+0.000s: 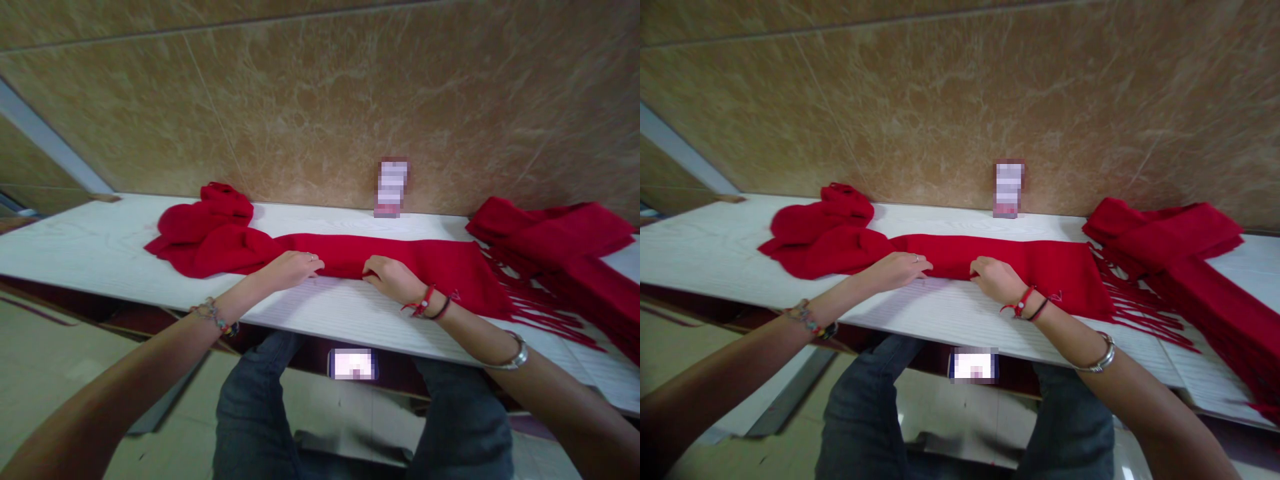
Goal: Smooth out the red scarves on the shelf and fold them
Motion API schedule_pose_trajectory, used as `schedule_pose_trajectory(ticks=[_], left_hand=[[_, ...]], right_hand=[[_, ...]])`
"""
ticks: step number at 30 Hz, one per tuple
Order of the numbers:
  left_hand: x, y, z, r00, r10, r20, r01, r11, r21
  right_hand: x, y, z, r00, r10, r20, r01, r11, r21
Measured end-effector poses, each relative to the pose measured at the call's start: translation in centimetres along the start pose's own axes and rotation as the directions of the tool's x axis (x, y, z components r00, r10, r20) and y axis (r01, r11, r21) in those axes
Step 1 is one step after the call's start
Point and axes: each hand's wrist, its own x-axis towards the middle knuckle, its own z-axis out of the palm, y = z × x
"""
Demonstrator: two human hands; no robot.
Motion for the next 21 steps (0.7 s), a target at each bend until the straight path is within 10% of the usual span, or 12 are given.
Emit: schedule_pose_trajectory(ticks=[21], left_hand=[[0.8, -0.5, -0.5, 0.989, -0.079, 0.127, 0.081, 0.997, -0.013]], right_hand=[[1.3, -2.1, 1.2, 0.999, -0.005, -0.050, 0.003, 0.999, -0.046]])
